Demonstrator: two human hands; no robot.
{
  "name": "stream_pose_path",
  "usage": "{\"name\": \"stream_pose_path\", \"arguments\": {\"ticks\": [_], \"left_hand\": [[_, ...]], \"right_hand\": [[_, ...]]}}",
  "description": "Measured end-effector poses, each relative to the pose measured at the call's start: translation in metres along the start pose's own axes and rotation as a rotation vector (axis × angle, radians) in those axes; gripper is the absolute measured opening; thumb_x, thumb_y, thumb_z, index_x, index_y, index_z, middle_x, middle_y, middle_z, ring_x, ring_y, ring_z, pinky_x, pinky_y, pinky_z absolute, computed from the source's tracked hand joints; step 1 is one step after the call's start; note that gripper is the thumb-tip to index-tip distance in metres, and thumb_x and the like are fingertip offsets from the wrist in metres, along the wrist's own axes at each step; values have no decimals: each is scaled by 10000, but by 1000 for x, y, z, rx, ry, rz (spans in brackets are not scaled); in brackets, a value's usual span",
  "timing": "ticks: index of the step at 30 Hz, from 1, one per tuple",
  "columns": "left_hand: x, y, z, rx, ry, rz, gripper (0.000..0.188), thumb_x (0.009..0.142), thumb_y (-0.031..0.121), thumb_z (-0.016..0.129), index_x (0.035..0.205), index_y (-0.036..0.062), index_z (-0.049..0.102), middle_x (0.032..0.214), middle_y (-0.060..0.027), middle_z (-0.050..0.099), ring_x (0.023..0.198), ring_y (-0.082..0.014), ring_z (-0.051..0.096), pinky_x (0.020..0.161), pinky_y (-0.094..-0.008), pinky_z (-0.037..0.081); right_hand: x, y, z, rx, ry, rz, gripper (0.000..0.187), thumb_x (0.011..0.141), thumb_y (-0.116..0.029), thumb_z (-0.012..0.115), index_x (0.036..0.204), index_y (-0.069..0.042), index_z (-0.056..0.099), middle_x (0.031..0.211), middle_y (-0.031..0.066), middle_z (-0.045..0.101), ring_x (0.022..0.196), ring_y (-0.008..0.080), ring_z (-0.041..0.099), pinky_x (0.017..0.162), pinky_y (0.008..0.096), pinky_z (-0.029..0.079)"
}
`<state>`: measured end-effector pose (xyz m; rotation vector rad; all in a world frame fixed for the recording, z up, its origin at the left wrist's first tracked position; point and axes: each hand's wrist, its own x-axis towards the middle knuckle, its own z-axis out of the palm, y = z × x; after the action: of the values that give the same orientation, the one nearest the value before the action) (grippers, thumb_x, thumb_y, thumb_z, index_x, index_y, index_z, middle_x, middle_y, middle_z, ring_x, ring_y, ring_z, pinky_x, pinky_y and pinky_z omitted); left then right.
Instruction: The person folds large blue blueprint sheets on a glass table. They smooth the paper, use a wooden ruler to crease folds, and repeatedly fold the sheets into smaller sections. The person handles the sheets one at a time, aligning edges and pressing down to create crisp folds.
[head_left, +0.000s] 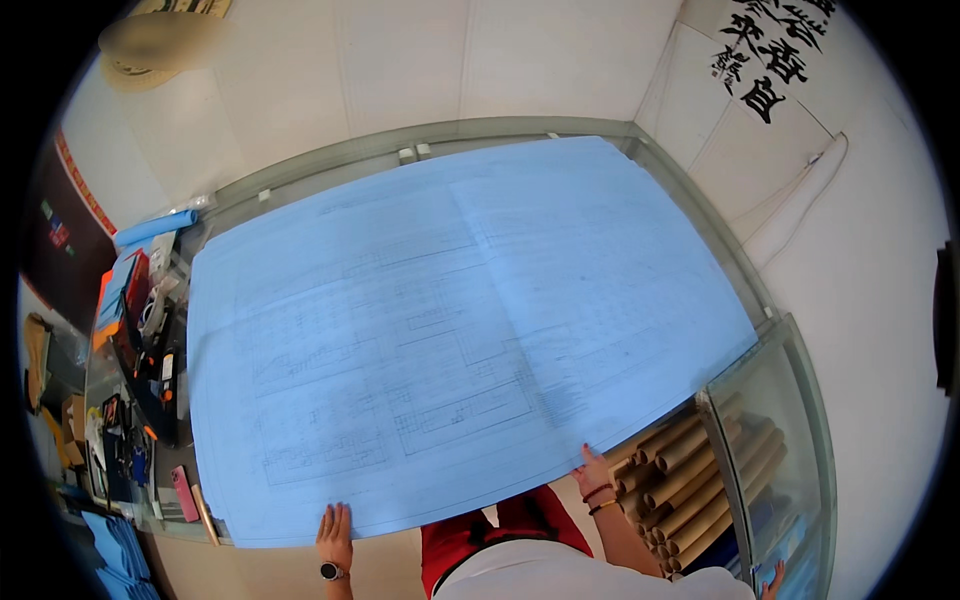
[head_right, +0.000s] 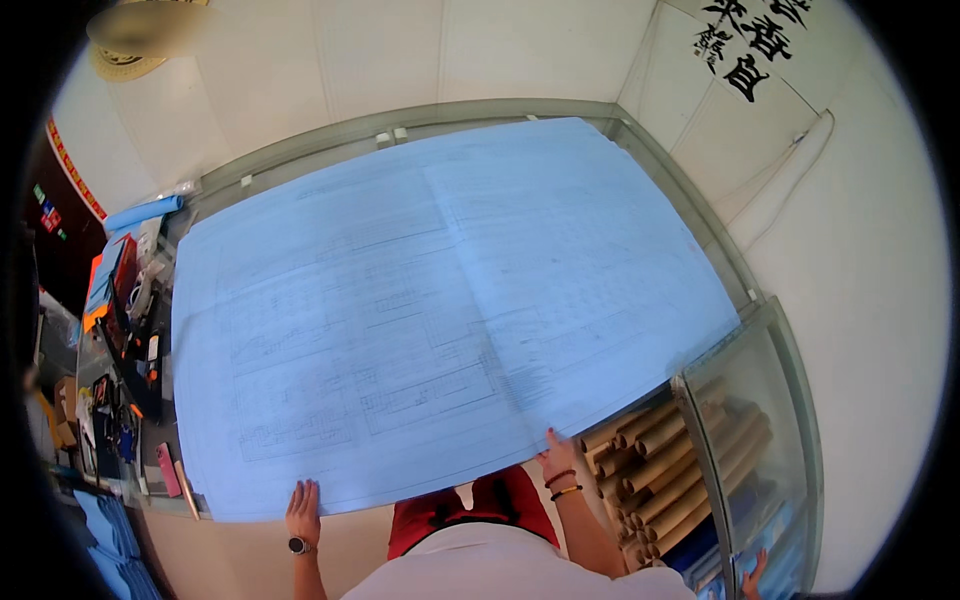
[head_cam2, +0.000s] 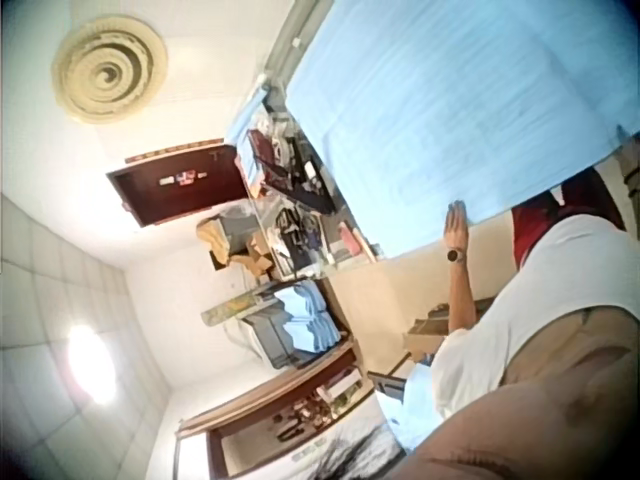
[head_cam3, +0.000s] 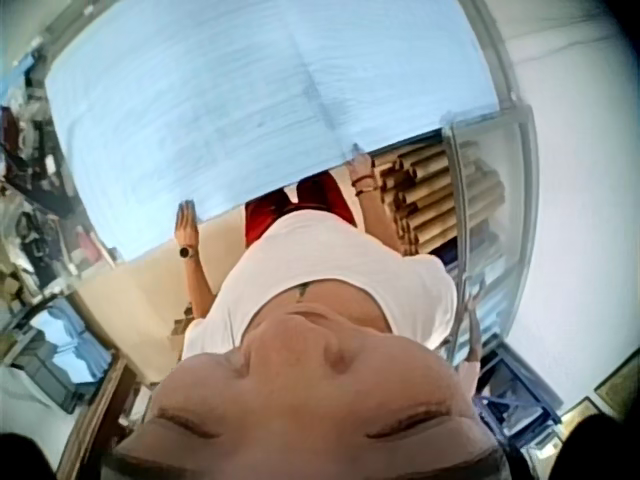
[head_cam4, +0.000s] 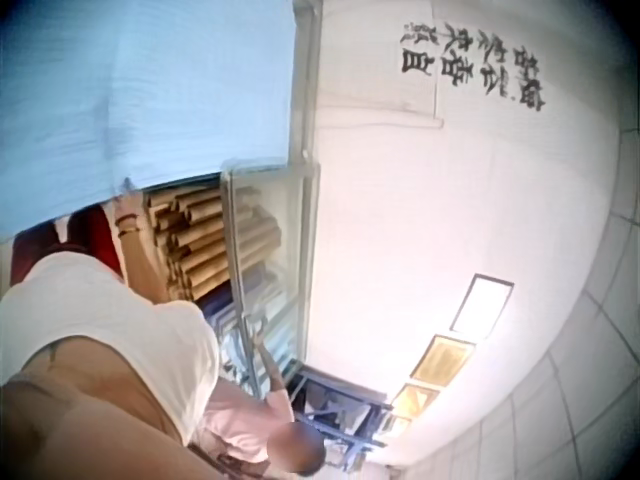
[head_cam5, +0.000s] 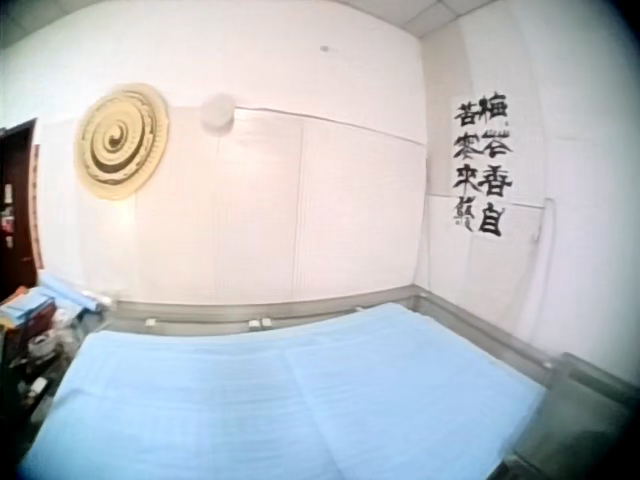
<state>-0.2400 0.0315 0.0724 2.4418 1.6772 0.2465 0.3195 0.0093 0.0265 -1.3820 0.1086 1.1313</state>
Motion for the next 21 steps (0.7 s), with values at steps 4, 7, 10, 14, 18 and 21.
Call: {"name": "stream_pose_path", "arguments": {"ticks": [4,7,10,14,18,21], "left_hand": [[-4,11,10,142,-226,-146,818,740,-83,533,1508,5,266,1577,-216,244,1464,-422,187,1185,-553,161],[21,67,-21,-14,-407,-331,957,727,10,637,1543,7,138,1591,-287,99,1474,-471,71,1181,-573,95],[77,114,-8,-92,-337,-221,1056,748,162,711,1541,-20,37,1583,-324,17,1469,-496,5,1175,-583,58],[181,205,39,-184,-111,-119,923,872,322,679,1521,-52,140,1565,-341,92,1457,-493,95,1170,-575,119],[292,311,86,-258,-193,-67,850,957,468,540,1543,3,134,1596,-269,103,1469,-461,104,1172,-585,112],[352,345,122,-238,-131,-146,861,964,541,478,1550,17,125,1612,-225,96,1485,-431,58,1168,-607,52]], "right_hand": [[-8,-19,-1,-95,-163,259,420,993,-291,568,1305,-22,485,1208,160,611,1048,310,644,868,466,556],[-22,-77,-15,-526,-471,615,461,1007,-334,523,1312,11,496,1197,204,622,1009,334,665,856,425,565],[15,-141,-55,-564,-760,728,505,1014,-361,500,1318,42,497,1153,239,644,964,334,682,852,387,560],[83,-212,-44,-657,-633,98,373,1000,-237,553,1265,26,554,1085,166,681,914,222,687,816,328,566],[142,-267,13,-555,-513,-300,287,998,-180,570,1201,17,610,1004,101,689,895,149,672,802,282,560],[159,-299,51,-659,-707,-279,275,1000,-158,555,1210,10,610,1045,80,683,939,155,663,823,276,553]]}}
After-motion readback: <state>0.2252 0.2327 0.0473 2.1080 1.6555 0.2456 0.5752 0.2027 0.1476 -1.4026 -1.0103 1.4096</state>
